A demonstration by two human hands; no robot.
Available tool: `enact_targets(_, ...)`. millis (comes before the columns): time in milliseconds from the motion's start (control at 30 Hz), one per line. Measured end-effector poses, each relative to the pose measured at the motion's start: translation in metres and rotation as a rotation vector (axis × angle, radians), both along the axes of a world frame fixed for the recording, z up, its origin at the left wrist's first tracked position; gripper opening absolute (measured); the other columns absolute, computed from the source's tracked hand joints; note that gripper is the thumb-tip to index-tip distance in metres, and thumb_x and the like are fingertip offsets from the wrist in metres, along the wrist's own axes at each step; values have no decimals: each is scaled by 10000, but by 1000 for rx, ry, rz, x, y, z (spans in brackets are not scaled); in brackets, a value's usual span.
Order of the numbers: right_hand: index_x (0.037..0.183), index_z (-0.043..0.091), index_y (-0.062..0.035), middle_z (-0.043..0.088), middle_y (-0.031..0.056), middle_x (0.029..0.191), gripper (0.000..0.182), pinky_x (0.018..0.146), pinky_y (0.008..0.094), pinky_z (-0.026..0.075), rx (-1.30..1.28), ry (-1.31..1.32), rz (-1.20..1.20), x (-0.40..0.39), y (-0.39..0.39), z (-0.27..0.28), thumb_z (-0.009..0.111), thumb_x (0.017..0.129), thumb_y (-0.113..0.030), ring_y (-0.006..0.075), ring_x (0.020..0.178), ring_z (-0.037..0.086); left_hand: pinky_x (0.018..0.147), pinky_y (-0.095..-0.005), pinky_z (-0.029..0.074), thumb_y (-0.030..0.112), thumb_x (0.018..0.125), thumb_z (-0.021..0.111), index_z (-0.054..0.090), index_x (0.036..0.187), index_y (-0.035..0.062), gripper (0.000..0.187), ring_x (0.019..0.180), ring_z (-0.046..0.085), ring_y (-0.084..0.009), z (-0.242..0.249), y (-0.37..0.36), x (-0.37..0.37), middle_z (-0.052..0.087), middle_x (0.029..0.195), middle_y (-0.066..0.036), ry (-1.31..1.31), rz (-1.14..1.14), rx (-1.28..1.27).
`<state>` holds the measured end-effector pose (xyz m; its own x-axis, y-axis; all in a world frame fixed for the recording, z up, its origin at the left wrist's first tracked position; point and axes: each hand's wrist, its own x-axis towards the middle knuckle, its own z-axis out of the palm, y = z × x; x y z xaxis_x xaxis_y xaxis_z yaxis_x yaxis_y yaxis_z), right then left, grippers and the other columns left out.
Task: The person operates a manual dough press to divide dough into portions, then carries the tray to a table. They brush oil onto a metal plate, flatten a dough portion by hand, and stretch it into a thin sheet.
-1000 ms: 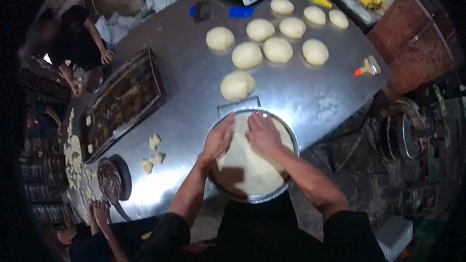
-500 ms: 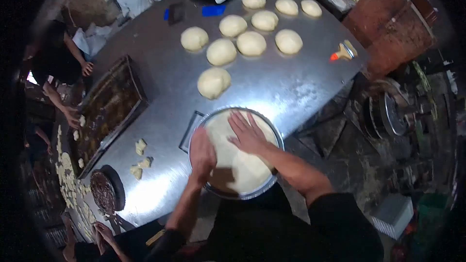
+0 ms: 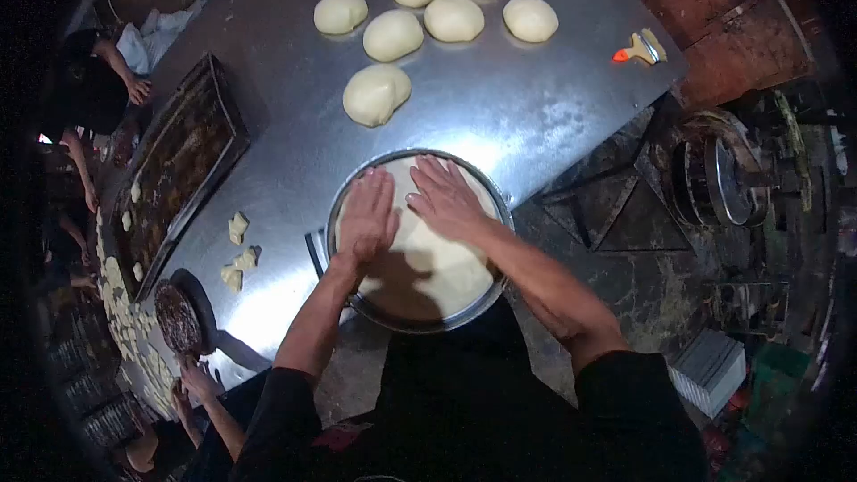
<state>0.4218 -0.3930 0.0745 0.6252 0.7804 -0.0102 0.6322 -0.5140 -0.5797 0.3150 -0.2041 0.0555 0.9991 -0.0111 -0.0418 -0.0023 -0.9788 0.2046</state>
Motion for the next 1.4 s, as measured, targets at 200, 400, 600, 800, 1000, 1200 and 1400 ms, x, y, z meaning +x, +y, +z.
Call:
enact_targets(200, 1400, 355, 52, 301, 230, 1493, 646, 1160, 496, 126, -18, -175, -67, -1, -2, -13, 491, 938, -379, 345, 1420, 224, 1134, -490, 238, 332, 932, 505, 344, 1407, -59, 636, 1370, 310, -401, -3, -16, -10, 351, 1448, -269, -189, 174, 27)
enact_targets(400, 1436, 294, 39, 246, 219, 1522, 735, 1172, 477, 109, -86, -141, 23, 7, -9, -11, 473, 933, -465, 340, 1439, 175, 1154, -518, 156, 405, 921, 503, 393, 1389, -56, 666, 1400, 273, -367, 8, -26, -12, 322, 1487, -236, -36, 203, 113)
enact_targets(600, 1423, 327, 37, 269, 224, 1511, 677, 1166, 486, 129, -34, -183, -20, 8, -14, -27, 447, 956, -439, 339, 1430, 201, 1142, -578, 76, 445, 940, 470, 246, 1487, 41, 715, 1440, 142, -385, -18, -18, -2, 190, 1550, -214, -72, 285, -83)
enact_targets(800, 1460, 335, -118, 196, 209, 1544, 605, 1109, 648, 72, 0, -212, 194, -27, 26, 15, 458, 949, -417, 375, 1440, 154, 1091, -417, 315, 60, 911, 529, 441, 1348, -47, 459, 1277, 444, -385, 52, 10, -72, 475, 1353, -263, -353, 673, -523)
enact_targets(1000, 1475, 298, -95, 155, 153, 1573, 643, 1154, 565, 19, -76, -76, 235, -12, 27, -26, 369, 969, -484, 310, 1465, 90, 1135, -429, 229, 149, 905, 512, 167, 1469, -73, 697, 1374, 282, -441, 15, -59, -121, 265, 1473, -331, -215, 958, -691)
enact_targets(1200, 1428, 355, -19, 237, 199, 1532, 584, 1165, 494, 121, 65, 163, 112, 31, 14, -12, 491, 949, -323, 326, 1441, 173, 1130, -459, 234, 236, 919, 457, 161, 1457, -98, 699, 1352, 296, -466, 3, -85, -136, 269, 1466, -336, -295, 988, -689)
enact_targets(1400, 1427, 328, 4, 279, 315, 1460, 650, 1135, 452, 239, 144, -191, -558, -41, -89, -28, 599, 852, -134, 441, 1367, 273, 1030, -441, 359, 224, 909, 597, 335, 1405, -69, 633, 1218, 478, -375, 35, -113, -178, 499, 1294, -288, -184, 989, -643)
